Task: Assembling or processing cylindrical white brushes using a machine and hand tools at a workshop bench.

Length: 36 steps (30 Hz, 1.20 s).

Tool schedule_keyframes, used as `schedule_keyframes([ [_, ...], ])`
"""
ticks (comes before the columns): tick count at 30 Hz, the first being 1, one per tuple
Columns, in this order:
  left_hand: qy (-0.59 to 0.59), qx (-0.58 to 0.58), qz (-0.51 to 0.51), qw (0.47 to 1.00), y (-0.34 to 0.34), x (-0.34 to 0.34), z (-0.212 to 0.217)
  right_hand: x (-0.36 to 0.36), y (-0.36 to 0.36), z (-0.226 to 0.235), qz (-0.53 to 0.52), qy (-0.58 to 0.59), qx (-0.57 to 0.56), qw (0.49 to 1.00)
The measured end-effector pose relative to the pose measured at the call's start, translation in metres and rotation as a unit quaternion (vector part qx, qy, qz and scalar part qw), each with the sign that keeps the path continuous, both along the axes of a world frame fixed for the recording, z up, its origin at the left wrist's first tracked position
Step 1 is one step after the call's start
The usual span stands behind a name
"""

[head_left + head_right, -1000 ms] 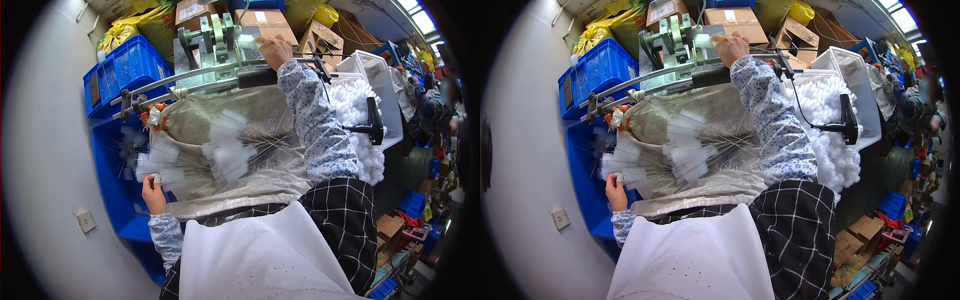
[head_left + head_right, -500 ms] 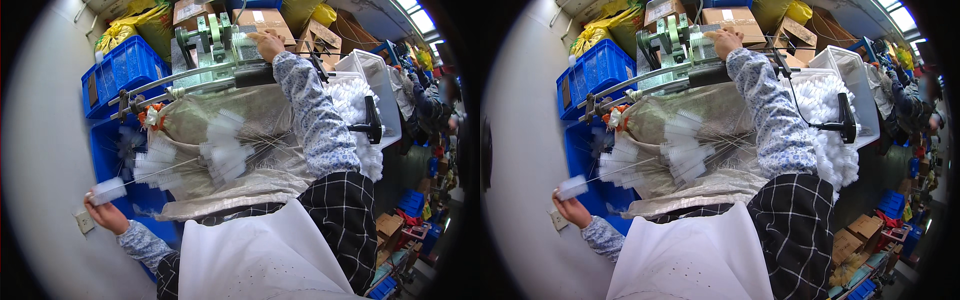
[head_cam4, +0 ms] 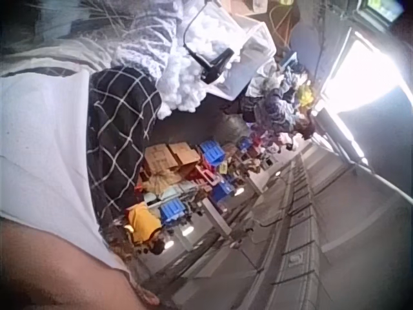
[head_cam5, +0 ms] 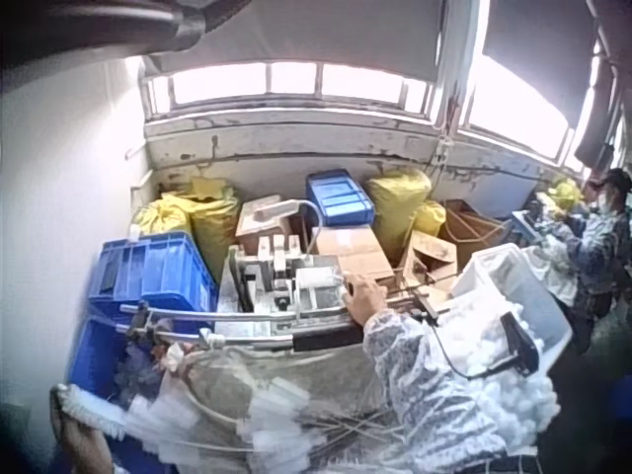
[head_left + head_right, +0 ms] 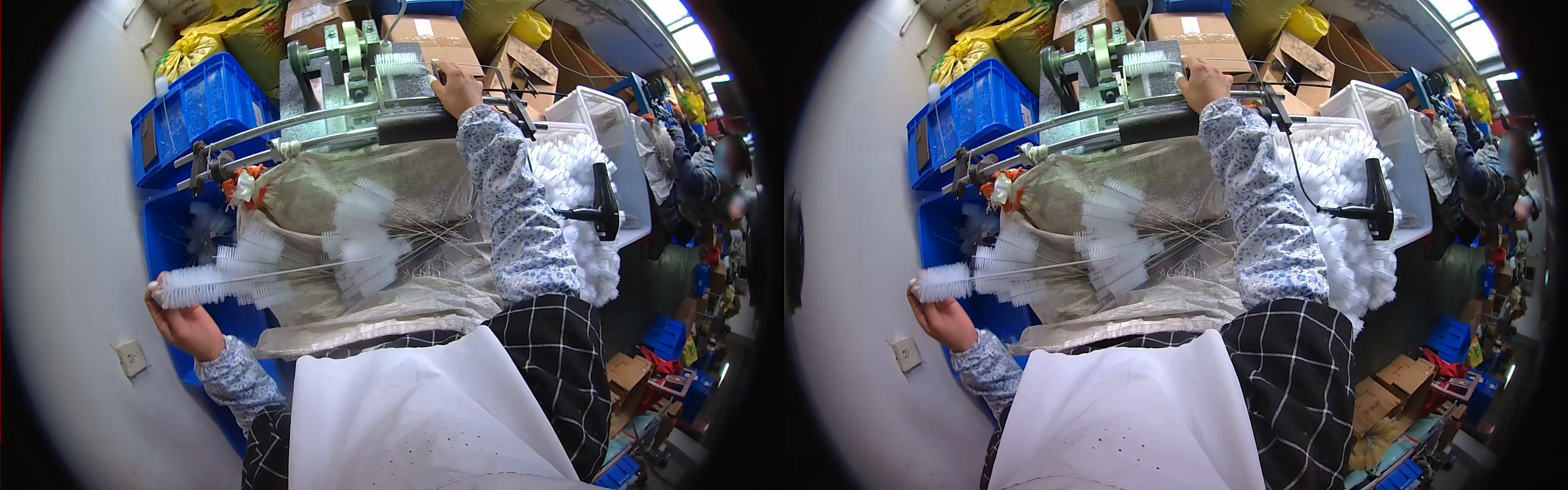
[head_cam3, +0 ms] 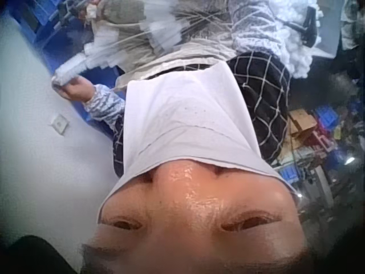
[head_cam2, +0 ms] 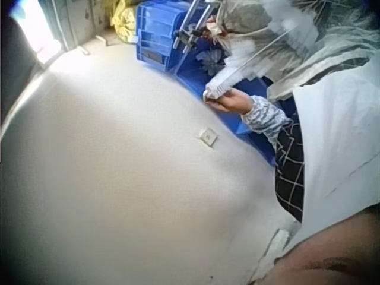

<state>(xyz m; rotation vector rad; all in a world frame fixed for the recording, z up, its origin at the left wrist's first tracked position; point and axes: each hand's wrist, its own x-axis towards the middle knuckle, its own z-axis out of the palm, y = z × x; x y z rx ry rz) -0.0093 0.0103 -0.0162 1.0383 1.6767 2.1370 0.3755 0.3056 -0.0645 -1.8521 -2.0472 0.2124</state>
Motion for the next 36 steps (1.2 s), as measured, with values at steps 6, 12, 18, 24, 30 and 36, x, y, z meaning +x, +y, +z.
schedule_keyframes([
  [6,-0.054,0.035,0.0,0.998,0.0,0.007,0.013,-0.03,-0.006,0.001,0.017,0.008,0.011,1.0],
  [12,-0.092,0.051,0.015,0.994,-0.009,0.001,0.017,-0.067,-0.013,0.009,0.029,0.0,-0.001,1.0],
  [18,-0.105,0.04,-0.071,0.991,0.008,0.025,0.016,-0.104,-0.015,0.011,0.036,-0.015,-0.014,0.999],
  [24,-0.095,0.036,-0.043,0.994,0.004,0.021,0.015,-0.066,-0.011,0.008,0.037,-0.019,0.007,0.999],
  [30,-0.02,0.0,-0.001,1.0,0.001,0.011,0.0,-0.011,0.004,0.002,0.022,-0.057,-0.026,0.998],
  [36,-0.194,0.018,-0.152,0.969,0.042,0.047,0.008,0.042,0.044,0.001,0.0,-0.18,0.01,0.984],
])
